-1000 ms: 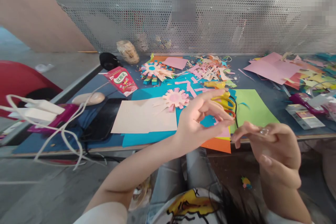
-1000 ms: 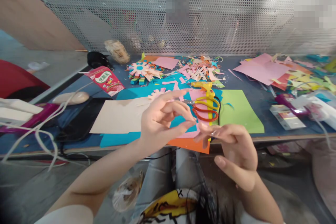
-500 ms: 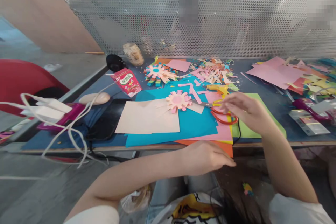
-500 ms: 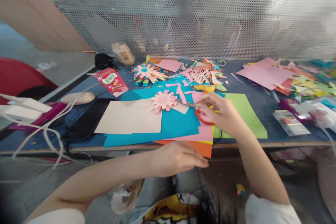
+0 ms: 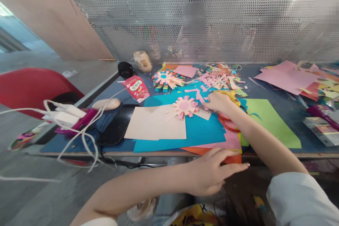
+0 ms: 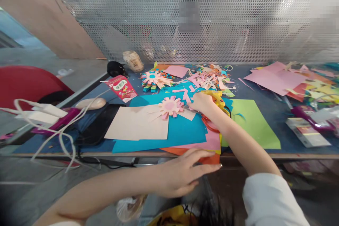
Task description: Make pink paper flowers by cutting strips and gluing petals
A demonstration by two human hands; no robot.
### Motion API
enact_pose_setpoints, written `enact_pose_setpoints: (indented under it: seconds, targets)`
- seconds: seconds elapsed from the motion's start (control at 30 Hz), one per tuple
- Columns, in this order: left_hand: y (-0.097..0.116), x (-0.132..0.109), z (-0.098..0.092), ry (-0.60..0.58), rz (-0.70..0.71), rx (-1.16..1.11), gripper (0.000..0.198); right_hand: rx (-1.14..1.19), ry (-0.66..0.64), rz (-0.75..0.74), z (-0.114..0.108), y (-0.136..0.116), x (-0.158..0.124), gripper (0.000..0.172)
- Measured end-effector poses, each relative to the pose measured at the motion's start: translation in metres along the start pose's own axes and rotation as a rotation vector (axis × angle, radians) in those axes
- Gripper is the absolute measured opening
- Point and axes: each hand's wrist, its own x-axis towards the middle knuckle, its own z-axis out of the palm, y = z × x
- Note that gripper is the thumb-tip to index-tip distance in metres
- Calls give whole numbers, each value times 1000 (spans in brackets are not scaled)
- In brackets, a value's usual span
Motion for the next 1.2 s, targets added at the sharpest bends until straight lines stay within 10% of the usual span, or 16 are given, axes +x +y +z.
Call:
enact_pose_setpoints:
  seconds: [0.17, 0.3, 0.43, 0.53, 0.73, 0.97, 1.2]
  targets:
    - [5, -3, -24, 185, -67, -283, 31, 3, 13, -4, 9, 13, 3, 40]
    - [-11, 2, -64, 536, -215, -84, 57, 7, 12, -14, 14, 10, 4, 51]
    - [-72, 14, -116, 630, -452, 28, 30, -6, 51, -39, 19, 3, 1, 42]
    - [-133, 22, -141, 598, -593, 245, 47, -24, 110, -38, 18, 2, -4, 34]
    - [-198, 23, -139, 409, -768, 342, 60, -47, 259, 87, 8, 11, -13, 38]
    - [-202, 16, -133, 517, -718, 276, 44, -35, 259, 584, 8, 28, -6, 43]
    - [-196, 13, -137, 701, -661, 139, 25, 82, 91, 578, 10, 46, 3, 64]
